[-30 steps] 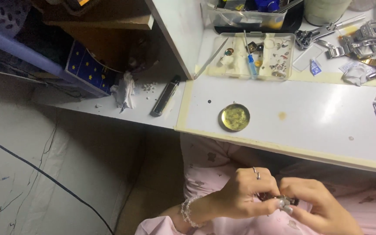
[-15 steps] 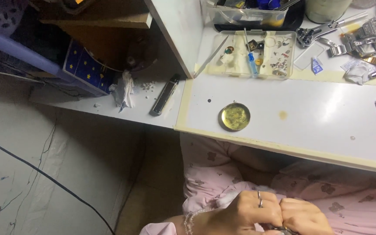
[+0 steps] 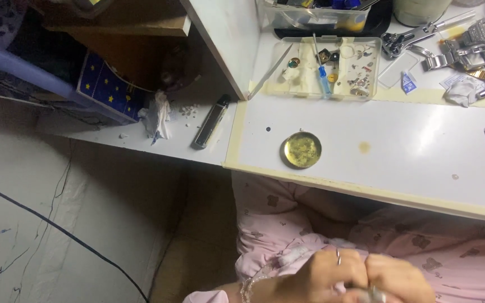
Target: The person works at a watch repair bench on a metal wristwatch, using a small hammer and a punch tool to tap and adjust the watch band links. They pick up small pins and parts from a small dish, reposition the watch, and press components into place by hand.
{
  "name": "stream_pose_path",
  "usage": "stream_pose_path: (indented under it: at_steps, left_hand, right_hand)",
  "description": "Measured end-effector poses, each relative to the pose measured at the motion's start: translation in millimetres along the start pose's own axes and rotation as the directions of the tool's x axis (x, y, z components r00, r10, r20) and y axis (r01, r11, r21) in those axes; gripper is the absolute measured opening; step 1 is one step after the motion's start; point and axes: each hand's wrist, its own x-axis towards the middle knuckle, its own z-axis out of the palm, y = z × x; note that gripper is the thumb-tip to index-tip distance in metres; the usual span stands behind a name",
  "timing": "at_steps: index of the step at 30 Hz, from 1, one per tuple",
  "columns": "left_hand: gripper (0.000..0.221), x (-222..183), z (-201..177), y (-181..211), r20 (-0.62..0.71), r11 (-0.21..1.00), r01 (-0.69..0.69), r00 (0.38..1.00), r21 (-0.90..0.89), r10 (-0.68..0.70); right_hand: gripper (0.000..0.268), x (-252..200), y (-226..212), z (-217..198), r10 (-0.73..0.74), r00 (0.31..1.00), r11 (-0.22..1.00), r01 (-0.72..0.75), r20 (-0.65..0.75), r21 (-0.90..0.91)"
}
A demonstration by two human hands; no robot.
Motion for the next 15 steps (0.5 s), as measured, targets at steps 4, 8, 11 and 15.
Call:
stream_pose_path:
  at_steps: [4,8,11,15]
  left_hand:
    - [0.017,3.5,-8.7,1.7,-0.023,0.966,0.243,0.969,-0.091,-0.246]
    - [0.013,7.8,-19.2,9.7,0.04,0.961,0.269,0.963,-0.061,-0.267]
    - [0.008,5.3,-23.9,3.1,0.1,0.957,0.272,0.96,-0.102,-0.262]
    - [0.006,4.7,-26.4,4.3,0.138,0.942,0.299,0.95,-0.154,-0.279]
  right_hand:
    - [0.015,11.8,2.1,2.3,0.085,0.988,0.969,-0.051,-0.131,0.243]
    - [0.014,13.5,-1.7,0.5,0.188,0.977,0.973,-0.17,-0.106,0.156]
    - [0.012,7.4,8.8,1.6,0.145,0.988,0.973,-0.131,-0.059,0.191]
    - [0.017,1.8,8.6,2.5,0.176,0.984,0.971,-0.167,-0.037,0.172]
